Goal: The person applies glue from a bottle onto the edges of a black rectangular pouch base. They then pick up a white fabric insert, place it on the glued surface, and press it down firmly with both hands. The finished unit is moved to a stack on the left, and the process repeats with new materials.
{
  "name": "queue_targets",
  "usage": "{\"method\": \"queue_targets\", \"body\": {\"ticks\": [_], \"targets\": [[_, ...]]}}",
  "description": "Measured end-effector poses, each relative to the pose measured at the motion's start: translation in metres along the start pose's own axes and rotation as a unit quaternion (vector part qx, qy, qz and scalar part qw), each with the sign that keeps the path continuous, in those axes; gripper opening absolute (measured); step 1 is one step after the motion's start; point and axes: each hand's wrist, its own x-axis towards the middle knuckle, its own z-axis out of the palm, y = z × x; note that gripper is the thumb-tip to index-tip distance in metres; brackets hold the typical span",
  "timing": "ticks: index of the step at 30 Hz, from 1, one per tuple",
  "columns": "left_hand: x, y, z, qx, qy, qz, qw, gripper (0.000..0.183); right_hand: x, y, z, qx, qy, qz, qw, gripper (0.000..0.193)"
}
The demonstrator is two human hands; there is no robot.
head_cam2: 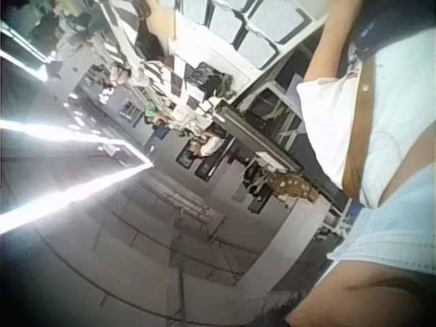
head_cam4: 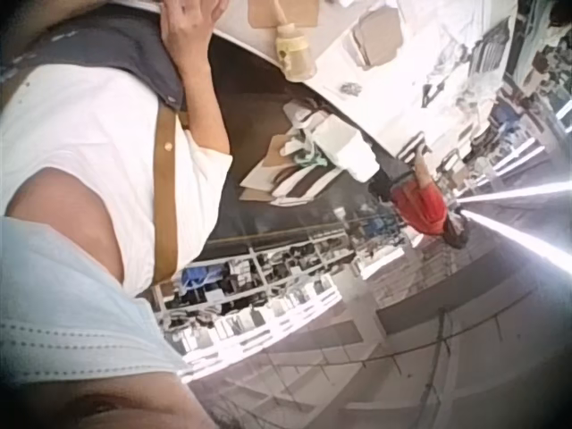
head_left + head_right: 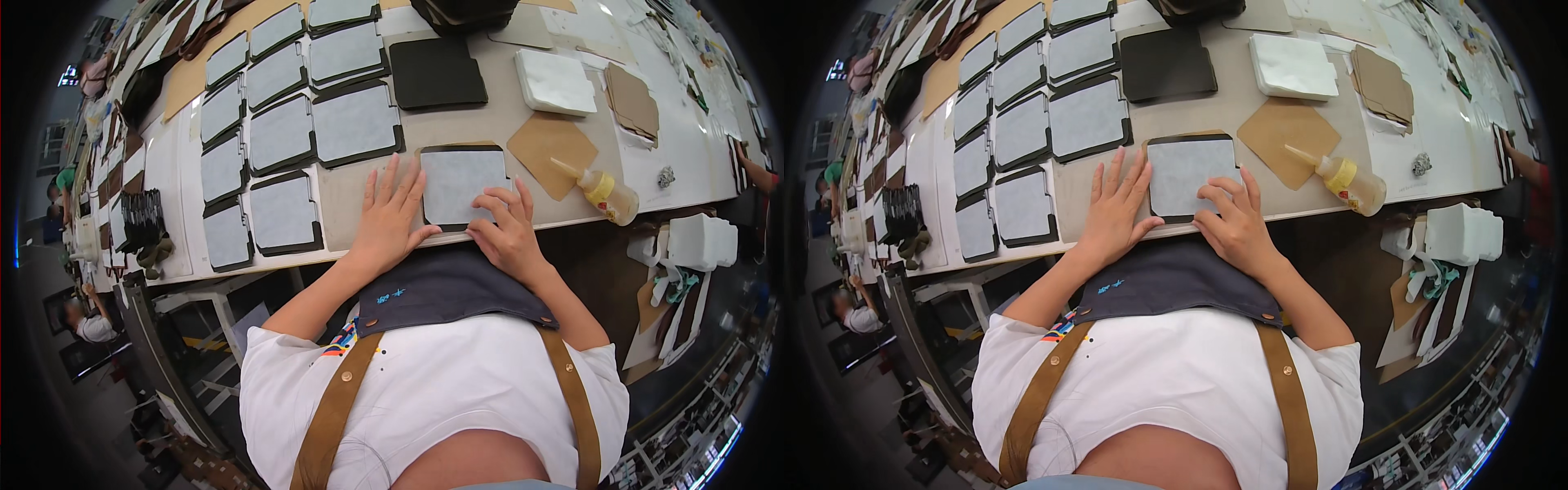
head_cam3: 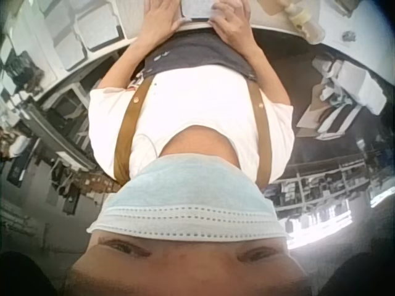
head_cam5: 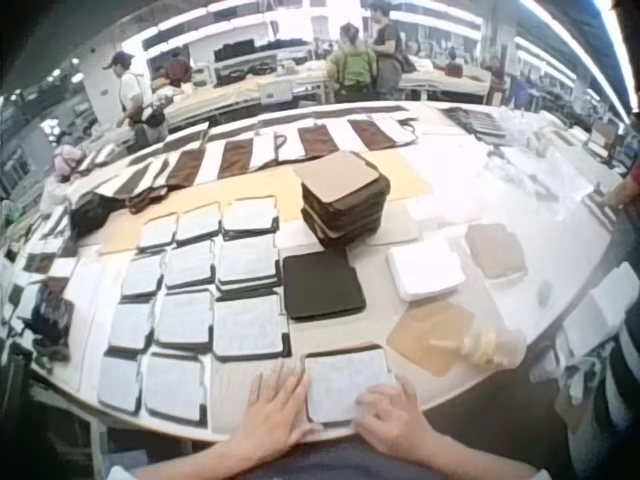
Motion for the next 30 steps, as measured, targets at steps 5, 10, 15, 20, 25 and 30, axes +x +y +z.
{"method": "queue_targets", "body": {"ticks": [5, 10, 15, 20, 25, 30], "targets": [[0.004, -0.011, -0.012, -0.043, 0.097, -0.038, 0.994, 0.065, 0.008, 0.0, -0.007, 0.031, 0.011, 0.02, 0.999, 0.018], [0.002, -0.011, -0.021, -0.496, 0.043, -0.19, 0.846, 0.036, 0.013, -0.006, -0.016, 0.067, 0.076, 0.019, 0.995, 0.02], [0.015, -0.006, -0.021, -0.55, -0.022, -0.269, 0.791, 0.032, 0.009, -0.017, -0.01, 0.058, 0.041, -0.03, 0.997, 0.022], [0.009, -0.019, -0.025, -0.432, 0.077, -0.214, 0.873, 0.023, 0.006, -0.013, -0.013, 0.04, 0.049, 0.017, 0.998, 0.026], [-0.001, -0.049, -0.057, -0.309, 0.151, -0.283, 0.895, 0.023, 0.011, -0.003, -0.014, 0.014, 0.074, 0.058, 0.995, 0.02], [0.011, -0.096, -0.063, -0.313, 0.256, -0.252, 0.879, 0.022, 0.013, 0.001, -0.014, 0.0, 0.085, 0.08, 0.993, 0.018]]}}
